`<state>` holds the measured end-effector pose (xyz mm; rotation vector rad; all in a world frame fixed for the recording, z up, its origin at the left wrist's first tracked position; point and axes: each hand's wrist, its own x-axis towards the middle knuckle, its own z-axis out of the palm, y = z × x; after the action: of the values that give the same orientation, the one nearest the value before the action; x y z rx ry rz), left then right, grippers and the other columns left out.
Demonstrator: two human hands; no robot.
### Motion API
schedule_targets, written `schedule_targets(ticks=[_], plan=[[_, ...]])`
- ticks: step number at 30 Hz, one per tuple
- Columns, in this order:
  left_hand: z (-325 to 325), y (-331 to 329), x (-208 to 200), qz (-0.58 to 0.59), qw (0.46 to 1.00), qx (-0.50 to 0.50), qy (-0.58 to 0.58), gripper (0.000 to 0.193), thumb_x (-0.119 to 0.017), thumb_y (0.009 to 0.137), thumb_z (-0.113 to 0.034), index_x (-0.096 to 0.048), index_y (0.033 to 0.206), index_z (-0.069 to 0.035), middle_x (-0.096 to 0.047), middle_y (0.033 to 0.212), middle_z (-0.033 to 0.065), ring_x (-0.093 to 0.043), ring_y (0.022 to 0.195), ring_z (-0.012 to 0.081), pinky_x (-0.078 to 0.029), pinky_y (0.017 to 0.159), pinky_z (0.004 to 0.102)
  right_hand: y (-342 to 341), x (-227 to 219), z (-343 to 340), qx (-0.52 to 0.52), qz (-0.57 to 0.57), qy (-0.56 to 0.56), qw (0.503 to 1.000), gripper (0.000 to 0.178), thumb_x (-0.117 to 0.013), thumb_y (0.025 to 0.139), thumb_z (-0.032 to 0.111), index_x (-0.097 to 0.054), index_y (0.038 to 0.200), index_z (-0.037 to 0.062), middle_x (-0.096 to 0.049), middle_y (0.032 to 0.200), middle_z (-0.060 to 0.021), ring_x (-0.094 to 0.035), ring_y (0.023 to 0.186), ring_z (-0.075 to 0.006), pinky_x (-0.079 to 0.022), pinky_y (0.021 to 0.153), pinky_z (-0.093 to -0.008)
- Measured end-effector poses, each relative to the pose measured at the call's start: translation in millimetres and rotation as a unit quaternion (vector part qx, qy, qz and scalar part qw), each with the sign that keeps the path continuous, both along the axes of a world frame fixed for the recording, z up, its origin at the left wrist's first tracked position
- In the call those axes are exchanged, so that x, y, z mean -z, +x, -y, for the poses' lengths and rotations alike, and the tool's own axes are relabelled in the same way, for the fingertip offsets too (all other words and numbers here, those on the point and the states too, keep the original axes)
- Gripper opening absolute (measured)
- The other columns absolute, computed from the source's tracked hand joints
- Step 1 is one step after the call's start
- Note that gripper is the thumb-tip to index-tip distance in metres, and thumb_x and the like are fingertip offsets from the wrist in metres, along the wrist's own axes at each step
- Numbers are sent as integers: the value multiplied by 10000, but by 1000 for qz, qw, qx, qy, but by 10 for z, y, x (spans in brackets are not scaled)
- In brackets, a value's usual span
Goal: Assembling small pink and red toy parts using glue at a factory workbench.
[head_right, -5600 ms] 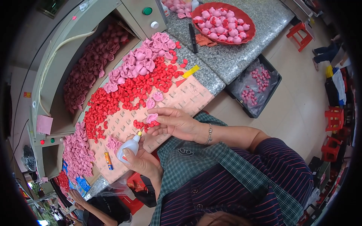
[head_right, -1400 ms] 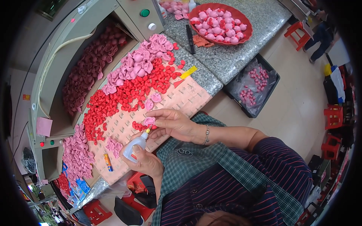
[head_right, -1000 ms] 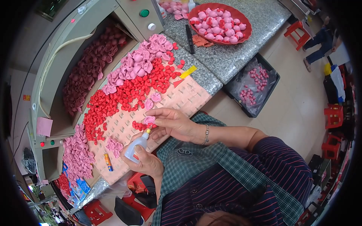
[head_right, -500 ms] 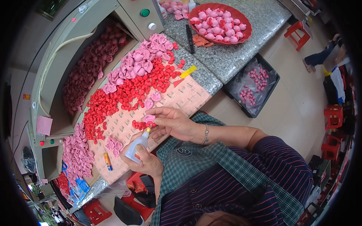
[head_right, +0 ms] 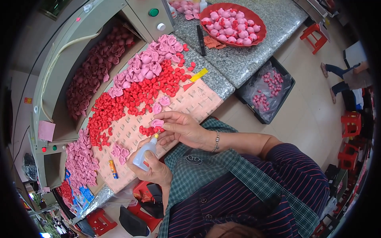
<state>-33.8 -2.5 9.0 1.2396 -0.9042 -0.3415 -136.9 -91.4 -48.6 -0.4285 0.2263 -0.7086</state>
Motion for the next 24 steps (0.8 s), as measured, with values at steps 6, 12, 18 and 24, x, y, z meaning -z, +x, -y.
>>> schedule_targets(ticks=[6,12,18,24], plan=[[-16,21,-1,35,999,2,-1,267,-579,948,-68,-385,1077,63,-591,1031,334,-663,920,355,-609,728,396,-6,4,5,-7,2,12,1000,392,-516,1014,99,-454,1399,62,-622,1196,-128,-697,968,-223,-602,845,-367],[14,10,5,28,1000,-6,-4,268,-579,953,-80,-388,1072,66,-598,1022,331,-666,909,345,-606,739,391,-2,-43,17,-4,16,40,999,404,-517,1012,104,-446,1407,54,-635,1165,-124,-696,958,-221,-597,852,-370],[28,3,17,32,999,-2,-20,277,-575,957,-91,-380,1068,71,-595,1026,340,-665,906,349,-605,759,406,0,5,26,-22,25,29,999,413,-511,1022,134,-442,1422,64,-606,1258,-117,-664,1030,-228,-561,883,-382],[28,-2,40,22,1000,2,-15,280,-575,956,-96,-382,1070,72,-597,1027,339,-662,907,345,-593,786,417,4,1,27,-21,18,29,999,414,-516,1021,150,-445,1422,72,-603,1273,-115,-658,1038,-217,-560,886,-380]])
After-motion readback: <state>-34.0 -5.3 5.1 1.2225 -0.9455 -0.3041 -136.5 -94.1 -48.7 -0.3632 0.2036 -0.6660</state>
